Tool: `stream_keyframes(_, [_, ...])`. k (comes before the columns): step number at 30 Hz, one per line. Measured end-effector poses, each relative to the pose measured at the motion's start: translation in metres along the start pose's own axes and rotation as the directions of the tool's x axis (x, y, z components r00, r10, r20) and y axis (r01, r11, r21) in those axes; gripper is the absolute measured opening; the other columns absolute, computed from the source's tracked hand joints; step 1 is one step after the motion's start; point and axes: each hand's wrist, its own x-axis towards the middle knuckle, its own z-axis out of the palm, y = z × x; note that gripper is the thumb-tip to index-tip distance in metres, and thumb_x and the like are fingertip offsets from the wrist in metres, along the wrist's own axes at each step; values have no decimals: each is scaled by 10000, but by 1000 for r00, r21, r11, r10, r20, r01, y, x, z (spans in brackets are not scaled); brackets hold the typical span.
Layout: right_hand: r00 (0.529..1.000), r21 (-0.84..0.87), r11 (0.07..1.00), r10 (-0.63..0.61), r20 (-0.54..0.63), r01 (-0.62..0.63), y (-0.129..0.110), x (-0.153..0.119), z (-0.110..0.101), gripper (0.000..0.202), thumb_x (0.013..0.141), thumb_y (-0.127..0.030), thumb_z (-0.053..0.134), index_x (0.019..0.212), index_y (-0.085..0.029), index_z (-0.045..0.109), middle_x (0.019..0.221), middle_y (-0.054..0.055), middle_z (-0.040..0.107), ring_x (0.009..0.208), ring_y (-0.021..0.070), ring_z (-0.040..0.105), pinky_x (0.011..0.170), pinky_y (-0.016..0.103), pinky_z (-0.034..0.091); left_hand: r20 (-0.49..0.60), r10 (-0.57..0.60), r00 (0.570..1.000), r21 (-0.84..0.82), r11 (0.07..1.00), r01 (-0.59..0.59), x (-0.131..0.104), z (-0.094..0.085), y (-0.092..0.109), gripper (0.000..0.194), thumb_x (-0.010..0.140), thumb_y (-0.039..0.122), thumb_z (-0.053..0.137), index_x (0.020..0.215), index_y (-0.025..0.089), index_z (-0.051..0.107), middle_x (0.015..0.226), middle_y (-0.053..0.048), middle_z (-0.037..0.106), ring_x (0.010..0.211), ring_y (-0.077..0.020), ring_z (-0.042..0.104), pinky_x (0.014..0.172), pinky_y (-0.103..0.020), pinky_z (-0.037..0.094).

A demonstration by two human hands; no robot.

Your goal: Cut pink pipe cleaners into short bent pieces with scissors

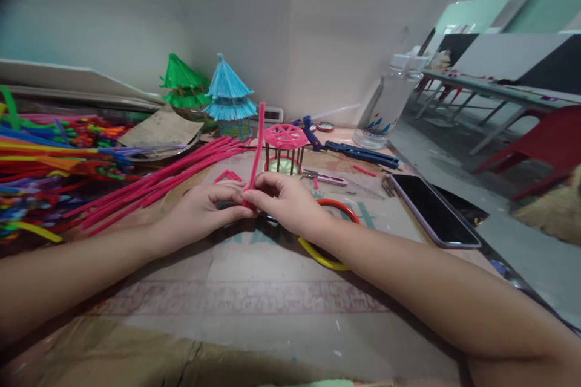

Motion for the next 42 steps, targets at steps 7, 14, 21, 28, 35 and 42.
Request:
stream_keyframes(7, [996,-18,999,31,-83,-33,7,2,-1,233,814,-412,634,810,-182,592,712,-2,628,644,137,583,599,263,475,56,-19,998,-1,1000,19,0,-1,2,133,853,249,608,887,170,709,883,-22,734,842,-175,657,775,-271,501])
stream_keyframes(14, [996,-47,999,15,-89,-19,10,4,-1,255,813,-433,626,821,-180,598,716,13,642,656,156,602,629,299,504,66,-20,998,-153,988,30,0,-2,-6,281,922,309,477,900,163,717,922,-45,736,898,-190,662,829,-282,510])
stream_keyframes(21, [997,-102,995,-4,-75,-3,7,2,1,235,814,-409,631,806,-175,606,703,21,645,660,168,608,615,303,499,46,-30,999,-91,995,34,1,0,-5,261,902,349,554,903,157,732,910,-45,759,860,-183,681,790,-271,522])
stream_keyframes(28, [1000,86,996,-20,8,19,5,2,1,165,846,-311,582,882,-176,670,777,11,667,703,145,620,684,292,514,35,-101,994,-161,981,105,2,-1,-5,269,899,345,569,865,148,749,895,-56,775,857,-188,706,806,-281,537])
stream_keyframes(35, [1000,108,994,-14,10,13,5,3,1,168,819,-338,625,800,-176,666,793,17,674,703,146,627,692,300,518,51,-82,995,-145,986,89,3,-1,-4,241,898,311,572,850,156,750,875,-44,775,832,-171,704,777,-256,537])
stream_keyframes(42, [998,26,999,28,-58,-26,5,1,3,186,794,-362,654,818,-184,605,697,7,660,649,160,636,636,307,520,66,-42,997,-143,988,51,2,0,-5,236,894,319,575,852,157,741,888,-47,770,852,-172,698,805,-261,535])
